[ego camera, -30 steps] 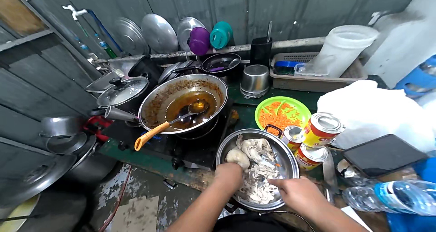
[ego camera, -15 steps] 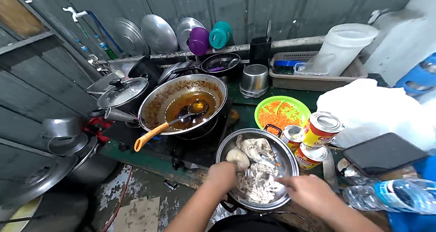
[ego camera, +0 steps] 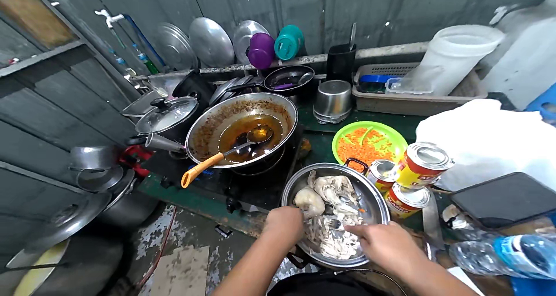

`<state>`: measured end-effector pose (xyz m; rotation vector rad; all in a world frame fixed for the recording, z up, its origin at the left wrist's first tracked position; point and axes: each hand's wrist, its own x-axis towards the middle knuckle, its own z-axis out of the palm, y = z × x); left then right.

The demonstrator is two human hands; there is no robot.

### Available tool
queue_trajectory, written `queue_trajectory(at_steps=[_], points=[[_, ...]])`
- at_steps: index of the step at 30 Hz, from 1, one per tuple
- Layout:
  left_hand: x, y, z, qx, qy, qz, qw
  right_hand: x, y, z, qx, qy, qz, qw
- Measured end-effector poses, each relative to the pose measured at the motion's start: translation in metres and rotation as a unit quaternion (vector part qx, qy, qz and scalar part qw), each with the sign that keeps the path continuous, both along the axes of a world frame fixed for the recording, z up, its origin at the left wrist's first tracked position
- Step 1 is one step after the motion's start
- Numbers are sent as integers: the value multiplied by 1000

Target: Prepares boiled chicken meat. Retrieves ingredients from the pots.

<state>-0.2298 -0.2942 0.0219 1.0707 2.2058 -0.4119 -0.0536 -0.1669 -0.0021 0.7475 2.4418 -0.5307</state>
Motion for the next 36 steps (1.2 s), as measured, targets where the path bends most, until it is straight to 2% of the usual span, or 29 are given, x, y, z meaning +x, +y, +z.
queue_trajectory(at_steps=[3, 6, 10, 13, 17, 22, 27, 32, 36], points=[[3, 8, -13, -13, -6, -3, 1000, -2, -5, -11, 20, 2, 0, 1000], [2, 10, -17, -18, -8, -12, 1000, -2, 7, 4, 27, -20, -16, 999], [1, 9, -18, -19, -3, -34, 999, 1, -9, -2, -5, 13, 27, 1000], [3, 8, -6, -31, 2, -51, 998, 4, -2, -11, -4, -1, 6, 1000], [-2, 0, 17, -47, 15, -45, 998, 4, 8, 9, -1, -10, -23, 1000], [8, 6, 16, -96, 20, -42, 994, -3, -30, -5, -15, 15, 74, 997], [12, 11, 7, -86, 13, -47, 995, -6, -14, 3, 0, -10, 37, 999], [9, 8, 12, -90, 6, -59, 994, -6, -30, -3, -21, -23, 69, 997], [0, 8, 18, -62, 1, -62, 996, -4, 1, 12, -12, -4, 4, 1000]])
